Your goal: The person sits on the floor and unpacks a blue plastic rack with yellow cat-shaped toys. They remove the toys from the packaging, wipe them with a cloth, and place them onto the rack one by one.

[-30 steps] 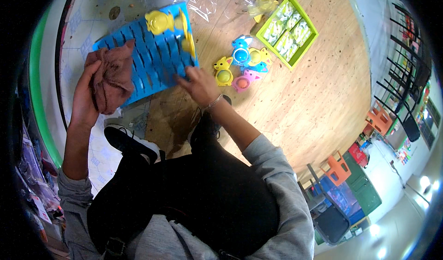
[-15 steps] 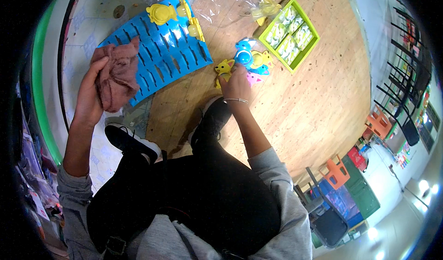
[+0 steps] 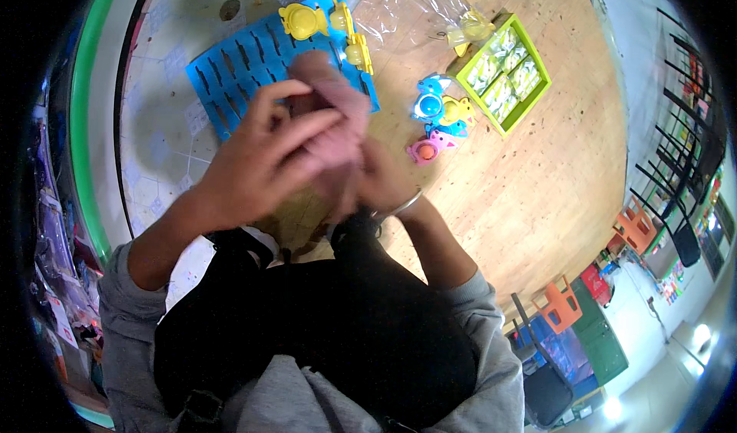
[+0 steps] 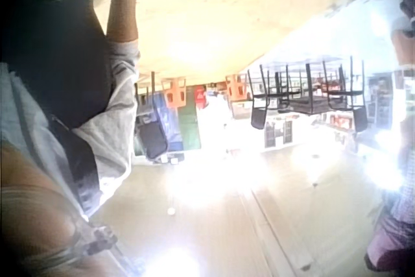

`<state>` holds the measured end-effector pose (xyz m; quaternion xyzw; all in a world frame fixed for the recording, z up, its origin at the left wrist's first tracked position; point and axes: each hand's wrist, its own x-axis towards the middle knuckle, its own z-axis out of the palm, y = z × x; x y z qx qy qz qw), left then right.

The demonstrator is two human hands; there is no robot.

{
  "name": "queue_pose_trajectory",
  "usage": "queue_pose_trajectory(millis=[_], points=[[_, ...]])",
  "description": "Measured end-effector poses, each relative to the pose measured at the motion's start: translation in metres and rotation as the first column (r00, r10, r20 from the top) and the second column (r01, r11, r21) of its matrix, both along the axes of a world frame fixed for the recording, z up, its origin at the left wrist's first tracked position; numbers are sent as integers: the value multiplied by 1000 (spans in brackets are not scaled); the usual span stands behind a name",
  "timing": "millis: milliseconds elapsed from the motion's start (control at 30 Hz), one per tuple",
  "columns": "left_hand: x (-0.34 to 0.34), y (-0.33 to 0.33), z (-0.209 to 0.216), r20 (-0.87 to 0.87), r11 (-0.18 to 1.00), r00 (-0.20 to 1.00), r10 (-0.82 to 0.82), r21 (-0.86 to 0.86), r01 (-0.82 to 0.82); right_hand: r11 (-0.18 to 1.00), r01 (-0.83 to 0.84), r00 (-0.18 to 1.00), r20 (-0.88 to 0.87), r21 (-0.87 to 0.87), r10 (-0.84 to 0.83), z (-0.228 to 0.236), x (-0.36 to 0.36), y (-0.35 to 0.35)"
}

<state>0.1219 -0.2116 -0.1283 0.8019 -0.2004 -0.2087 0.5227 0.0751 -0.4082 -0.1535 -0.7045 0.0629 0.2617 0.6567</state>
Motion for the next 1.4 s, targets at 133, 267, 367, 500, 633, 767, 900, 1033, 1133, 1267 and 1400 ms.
queue_pose_trajectory(millis=[133,267,367,500,633,767,900,1033,1133,1267,1400], points=[[-5,-13,-3,429,976,899,-89,217,-7,872,-439,813,318,-219,489,17,18,-2],[-9,-10,-2,425,985,904,44,134,-110,889,-419,874,185,-185,450,37,18,-6],[4,3,-20,331,953,931,153,201,-228,966,-253,967,38,56,251,54,20,-7],[34,39,-24,-50,920,919,392,37,-390,975,136,975,-198,178,-100,64,24,-2],[24,25,-9,176,975,961,212,-106,-195,942,252,944,-272,221,-188,56,31,2],[12,5,5,485,994,871,-74,-29,101,947,297,942,-198,124,-270,57,31,9],[13,10,5,491,980,863,-121,-79,182,954,209,971,-163,214,-176,58,31,4],[6,19,-6,415,974,909,-39,-185,127,922,311,921,-314,231,-232,63,31,5],[-3,36,-10,189,983,975,-116,-120,140,860,317,885,-451,401,-116,60,23,-8],[-17,58,-14,-6,1000,1000,2,5,-2,953,213,907,-406,215,-111,46,11,-16],[-17,85,-20,-305,910,869,391,-13,-414,965,12,993,118,-263,20,23,20,-20]])
